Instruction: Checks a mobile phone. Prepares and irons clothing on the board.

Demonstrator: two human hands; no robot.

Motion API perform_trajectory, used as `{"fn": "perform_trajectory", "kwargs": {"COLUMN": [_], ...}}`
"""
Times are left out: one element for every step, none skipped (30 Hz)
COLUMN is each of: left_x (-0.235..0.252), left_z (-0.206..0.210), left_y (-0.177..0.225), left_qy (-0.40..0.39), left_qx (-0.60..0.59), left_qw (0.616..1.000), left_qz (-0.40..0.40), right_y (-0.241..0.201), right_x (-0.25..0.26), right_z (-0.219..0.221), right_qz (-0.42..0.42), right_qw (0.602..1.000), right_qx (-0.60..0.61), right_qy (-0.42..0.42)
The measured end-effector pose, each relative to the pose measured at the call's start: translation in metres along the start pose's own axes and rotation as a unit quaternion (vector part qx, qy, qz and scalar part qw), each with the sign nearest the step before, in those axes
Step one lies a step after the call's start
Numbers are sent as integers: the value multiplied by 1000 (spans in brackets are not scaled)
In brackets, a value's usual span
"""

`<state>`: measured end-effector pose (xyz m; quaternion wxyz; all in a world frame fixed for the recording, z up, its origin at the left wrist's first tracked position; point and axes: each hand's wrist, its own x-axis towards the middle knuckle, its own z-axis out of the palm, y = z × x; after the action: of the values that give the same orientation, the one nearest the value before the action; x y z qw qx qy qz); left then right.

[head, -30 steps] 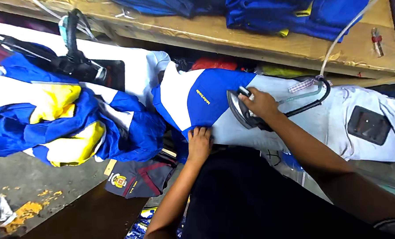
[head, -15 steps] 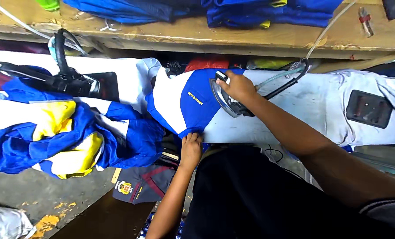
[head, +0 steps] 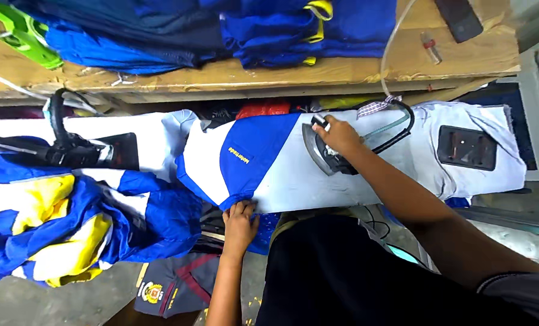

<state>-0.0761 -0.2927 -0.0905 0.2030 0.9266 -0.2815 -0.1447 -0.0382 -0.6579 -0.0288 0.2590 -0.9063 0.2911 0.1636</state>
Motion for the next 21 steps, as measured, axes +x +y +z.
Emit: {"fn": "perform_trajectory", "kwargs": {"left_x": [-1,0,1,4,8,13,20,27,34,42,49,56,63,71,77,81,84,85,86,88,89], "left_z": [0,1,3,5,9,13,18,25,36,48,58,65,69,74,79,85,91,96,100,102,104], "left_y": [9,20,33,48,65,82,99,116,131,145,160,177,194,211,224,235,244,251,257,262,266], "left_qy": [7,20,35,47,60,71,73,72,67,54,26,-23,-81,-142,-196,-234,-254,-257,-259,-264,-275], "left_qx": [3,7,9,8,5,1,-7,-15,-21,-25,-26,-22,-9,11,32,48,58,68,76,81,89], "left_qw": [1000,1000,999,999,998,997,997,997,997,997,998,999,997,989,976,964,956,952,948,943,937], "left_qz": [-6,-8,-7,-7,-5,-2,2,11,26,39,41,25,-7,-47,-84,-115,-137,-154,-170,-183,-196], "right_y": [12,24,39,55,71,86,102,117,132,150,168,186,203,220,237,255,274,293,313,332,348], "right_x": [-7,-13,-18,-23,-28,-34,-41,-48,-55,-61,-65,-68,-70,-71,-72,-71,-69,-66,-63,-59,-55], "right_z": [-1,-3,-6,-12,-21,-33,-48,-65,-81,-96,-109,-122,-134,-146,-155,-164,-172,-178,-183,-188,-194], "right_qz": [-12,-20,-28,-31,-28,-25,-26,-26,-27,-32,-37,-39,-36,-28,-16,1,16,30,42,53,63], "right_qw": [1000,999,999,998,997,995,993,991,988,987,986,986,986,986,987,988,989,991,992,993,993], "right_qx": [-8,-14,-13,-7,-1,5,7,5,1,-5,-12,-21,-31,-40,-46,-49,-52,-53,-57,-61,-66], "right_qy": [-17,-34,-45,-57,-73,-94,-115,-135,-151,-160,-162,-163,-162,-159,-152,-147,-136,-122,-107,-90,-78]}}
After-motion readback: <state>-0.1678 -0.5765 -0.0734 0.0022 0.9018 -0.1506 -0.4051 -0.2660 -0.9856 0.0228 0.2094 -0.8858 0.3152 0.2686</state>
